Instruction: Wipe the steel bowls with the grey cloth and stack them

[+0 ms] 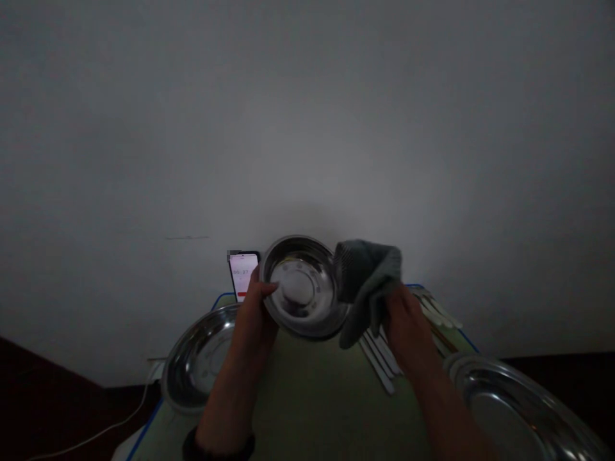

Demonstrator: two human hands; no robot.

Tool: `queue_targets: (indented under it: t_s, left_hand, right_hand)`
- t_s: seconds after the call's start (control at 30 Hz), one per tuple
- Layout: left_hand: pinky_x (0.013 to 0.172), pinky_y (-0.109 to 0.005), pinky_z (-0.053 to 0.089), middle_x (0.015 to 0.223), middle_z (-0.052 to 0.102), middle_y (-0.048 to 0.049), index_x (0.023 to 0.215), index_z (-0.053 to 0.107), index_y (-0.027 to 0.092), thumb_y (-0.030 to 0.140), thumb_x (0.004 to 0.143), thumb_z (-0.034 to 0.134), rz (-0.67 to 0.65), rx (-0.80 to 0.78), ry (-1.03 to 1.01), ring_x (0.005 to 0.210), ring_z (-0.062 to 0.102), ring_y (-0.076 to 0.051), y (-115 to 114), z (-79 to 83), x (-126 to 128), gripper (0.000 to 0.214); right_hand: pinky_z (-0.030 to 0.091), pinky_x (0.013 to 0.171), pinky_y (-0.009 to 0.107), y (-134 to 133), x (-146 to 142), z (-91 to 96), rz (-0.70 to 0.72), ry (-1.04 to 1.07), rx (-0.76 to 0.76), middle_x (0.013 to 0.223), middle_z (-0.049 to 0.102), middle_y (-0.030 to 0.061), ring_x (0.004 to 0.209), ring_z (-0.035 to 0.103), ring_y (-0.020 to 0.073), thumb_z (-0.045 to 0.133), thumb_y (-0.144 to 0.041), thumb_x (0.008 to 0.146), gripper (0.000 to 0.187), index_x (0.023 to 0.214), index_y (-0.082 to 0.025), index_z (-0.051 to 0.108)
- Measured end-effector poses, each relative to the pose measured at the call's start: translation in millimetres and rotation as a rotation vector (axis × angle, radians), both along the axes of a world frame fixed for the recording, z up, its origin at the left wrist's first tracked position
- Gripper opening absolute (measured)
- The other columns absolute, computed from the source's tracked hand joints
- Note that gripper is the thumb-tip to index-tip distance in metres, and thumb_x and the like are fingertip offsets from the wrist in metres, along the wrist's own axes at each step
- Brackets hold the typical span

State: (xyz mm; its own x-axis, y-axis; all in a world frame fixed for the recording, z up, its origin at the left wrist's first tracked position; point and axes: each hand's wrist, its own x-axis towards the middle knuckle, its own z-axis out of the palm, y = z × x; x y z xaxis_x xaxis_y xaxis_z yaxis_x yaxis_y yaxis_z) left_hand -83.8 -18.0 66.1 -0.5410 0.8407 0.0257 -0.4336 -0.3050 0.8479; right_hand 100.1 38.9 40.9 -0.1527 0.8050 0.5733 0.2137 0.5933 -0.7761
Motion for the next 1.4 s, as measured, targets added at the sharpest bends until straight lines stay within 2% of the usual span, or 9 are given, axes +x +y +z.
queue_targets:
  t_s: [0.13,0.23,0.37,0.5,0.67,0.8,0.97,1.23,1.4]
  left_hand:
    - [0.086,-0.031,0.049,0.11,0.068,-0.0018,0.126,0.055,0.024,0.024,0.073,0.062,0.015,-0.03,0.156,0.107,0.061,-0.023,0.0,0.1,8.6,0.054]
    - [0.09,-0.037,0.048,0.112,0.069,-0.0037,0.127,0.054,0.024,0.025,0.07,0.062,-0.066,-0.06,0.121,0.108,0.062,-0.026,-0.5,0.1,17.6,0.057]
    - [0.099,-0.04,0.044,0.119,0.068,-0.0028,0.127,0.054,0.027,0.025,0.073,0.06,-0.167,-0.01,0.107,0.115,0.059,-0.027,-0.4,-5.1,25.9,0.054]
    - [0.105,-0.041,0.038,0.128,0.063,-0.0021,0.125,0.056,0.029,0.029,0.074,0.064,-0.148,-0.014,0.189,0.124,0.052,-0.028,1.3,-11.2,26.3,0.051]
    - [0.11,-0.039,0.032,0.135,0.058,-0.0008,0.127,0.053,0.03,0.031,0.079,0.06,-0.13,-0.026,0.287,0.129,0.048,-0.026,-0.3,-9.4,24.2,0.048]
    - [0.111,-0.033,0.03,0.135,0.059,0.0005,0.125,0.057,0.031,0.037,0.084,0.06,-0.115,-0.053,0.49,0.133,0.044,-0.025,-6.3,-4.7,27.9,0.042]
    - [0.114,-0.035,0.026,0.142,0.053,0.0006,0.132,0.054,0.032,0.044,0.088,0.055,-0.204,-0.025,0.535,0.137,0.038,-0.024,-11.0,-5.3,39.1,0.045]
    - [0.114,-0.034,0.027,0.133,0.061,-0.0022,0.129,0.058,0.026,0.045,0.091,0.05,-0.211,0.003,0.345,0.131,0.046,-0.023,-3.6,-6.8,33.0,0.044]
    - [0.109,-0.037,0.035,0.125,0.066,0.0004,0.122,0.062,0.03,0.041,0.083,0.061,0.022,0.022,0.305,0.124,0.053,-0.025,-4.9,-2.8,19.2,0.041]
  right_hand:
    - [0.05,0.089,0.042,1.5,-2.9,-2.8,-0.299,0.05,-0.094,0.111,0.062,0.0126,0.108,0.059,0.0263,0.027,-0.038,0.097,0.041,0.119,-0.02,0.057]
    - [0.045,0.099,0.045,-0.6,-13.8,-7.8,-0.201,0.037,0.024,0.131,0.05,0.0142,0.119,0.053,0.0241,0.022,-0.036,0.098,0.046,0.137,-0.021,0.043]
    - [0.027,0.111,0.057,-3.7,-31.0,-22.8,-0.031,-0.396,0.253,0.153,0.027,0.0107,0.142,0.025,0.0309,0.038,-0.032,0.095,0.049,0.144,-0.027,0.036]
    - [0.032,0.108,0.06,-6.8,-34.2,-27.9,-0.116,-0.47,0.279,0.144,0.04,0.015,0.135,0.035,0.0334,0.047,-0.025,0.091,0.047,0.138,-0.023,0.046]
    - [0.041,0.105,0.054,-7.3,-33.7,-30.6,0.077,-0.473,0.135,0.136,0.051,0.0166,0.128,0.047,0.0297,0.042,-0.024,0.092,0.045,0.136,-0.017,0.049]
    - [0.025,0.116,0.054,-5.0,-39.6,-36.0,0.221,-0.453,-0.053,0.156,0.024,0.0196,0.145,0.022,0.0284,0.036,-0.026,0.093,0.06,0.149,-0.008,0.023]
    - [0.006,0.118,0.052,-14.2,-40.1,-23.9,0.268,-0.187,-0.281,0.16,0.0,0.0091,0.146,-0.004,0.0212,0.032,-0.047,0.096,0.072,0.152,-0.017,-0.002]
    - [0.029,0.115,0.045,-33.2,-28.6,-13.7,0.561,-0.206,-0.156,0.155,0.029,0.0027,0.142,0.024,0.018,0.029,-0.039,0.1,0.051,0.149,-0.029,0.021]
    - [0.036,0.113,0.04,-43.4,-24.1,6.2,0.685,-0.348,-0.006,0.148,0.043,0.0019,0.136,0.04,0.0165,0.036,-0.03,0.099,0.048,0.147,-0.027,0.031]
